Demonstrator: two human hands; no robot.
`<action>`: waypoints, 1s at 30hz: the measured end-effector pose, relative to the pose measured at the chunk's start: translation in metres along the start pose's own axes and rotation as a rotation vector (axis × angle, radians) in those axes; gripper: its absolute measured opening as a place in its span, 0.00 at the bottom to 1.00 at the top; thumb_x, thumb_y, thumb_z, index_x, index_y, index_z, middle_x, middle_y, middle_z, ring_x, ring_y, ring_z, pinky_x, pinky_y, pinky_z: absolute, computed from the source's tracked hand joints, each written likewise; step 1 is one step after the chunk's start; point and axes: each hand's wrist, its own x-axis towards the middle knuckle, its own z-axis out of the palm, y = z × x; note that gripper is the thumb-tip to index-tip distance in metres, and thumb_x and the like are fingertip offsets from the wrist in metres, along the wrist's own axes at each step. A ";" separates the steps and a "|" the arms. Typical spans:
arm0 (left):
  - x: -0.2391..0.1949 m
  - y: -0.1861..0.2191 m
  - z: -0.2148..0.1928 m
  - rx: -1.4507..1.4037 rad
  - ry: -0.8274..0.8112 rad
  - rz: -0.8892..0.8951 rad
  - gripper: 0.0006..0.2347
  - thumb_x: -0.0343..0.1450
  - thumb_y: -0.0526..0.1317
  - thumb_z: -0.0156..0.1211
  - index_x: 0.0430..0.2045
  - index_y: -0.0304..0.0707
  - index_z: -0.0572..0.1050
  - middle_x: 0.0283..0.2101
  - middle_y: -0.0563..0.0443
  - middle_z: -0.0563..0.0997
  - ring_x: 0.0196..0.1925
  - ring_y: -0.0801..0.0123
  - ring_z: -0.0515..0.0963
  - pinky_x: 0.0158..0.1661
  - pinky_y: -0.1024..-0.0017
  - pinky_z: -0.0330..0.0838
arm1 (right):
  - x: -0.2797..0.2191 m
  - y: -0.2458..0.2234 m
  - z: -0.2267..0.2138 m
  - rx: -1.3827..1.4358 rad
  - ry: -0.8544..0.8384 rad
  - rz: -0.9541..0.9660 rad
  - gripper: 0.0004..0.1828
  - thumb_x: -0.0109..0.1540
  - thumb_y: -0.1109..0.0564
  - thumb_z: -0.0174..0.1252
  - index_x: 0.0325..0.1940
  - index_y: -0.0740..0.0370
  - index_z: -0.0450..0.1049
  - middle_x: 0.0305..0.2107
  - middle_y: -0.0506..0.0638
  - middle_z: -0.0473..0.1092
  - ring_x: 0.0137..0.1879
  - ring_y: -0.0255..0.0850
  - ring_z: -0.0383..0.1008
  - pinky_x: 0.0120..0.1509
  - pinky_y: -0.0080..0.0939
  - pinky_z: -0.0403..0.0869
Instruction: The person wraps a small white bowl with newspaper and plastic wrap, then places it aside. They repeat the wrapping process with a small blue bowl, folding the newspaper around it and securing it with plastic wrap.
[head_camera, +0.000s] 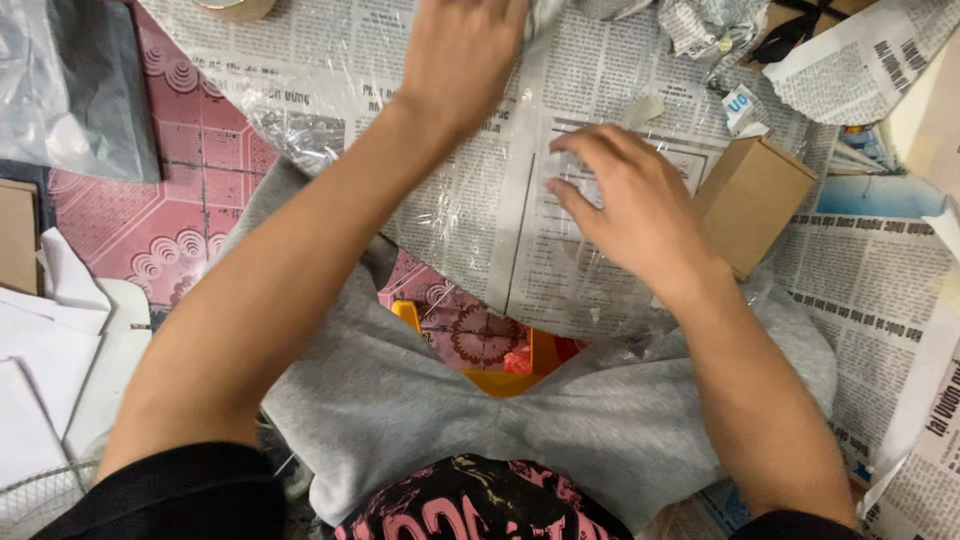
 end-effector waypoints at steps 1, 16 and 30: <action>-0.010 0.006 -0.016 0.002 -0.094 0.025 0.11 0.64 0.31 0.60 0.40 0.34 0.80 0.41 0.41 0.83 0.44 0.55 0.83 0.51 0.58 0.69 | 0.001 -0.002 0.000 -0.001 0.027 -0.018 0.21 0.66 0.53 0.64 0.61 0.65 0.73 0.57 0.59 0.71 0.59 0.53 0.75 0.62 0.53 0.75; -0.057 0.021 -0.100 -0.563 -0.193 0.367 0.21 0.64 0.53 0.72 0.38 0.32 0.82 0.43 0.42 0.81 0.50 0.53 0.77 0.61 0.64 0.59 | 0.006 0.019 0.016 -0.089 -0.368 -0.038 0.18 0.58 0.55 0.67 0.49 0.66 0.80 0.47 0.55 0.75 0.50 0.49 0.78 0.57 0.45 0.78; -0.057 0.039 -0.062 -0.341 -0.107 0.677 0.15 0.66 0.54 0.69 0.28 0.43 0.78 0.31 0.58 0.81 0.43 0.70 0.80 0.66 0.66 0.58 | -0.010 0.024 -0.004 -0.242 -0.265 -0.169 0.28 0.53 0.68 0.59 0.59 0.63 0.75 0.58 0.51 0.72 0.67 0.53 0.67 0.73 0.54 0.64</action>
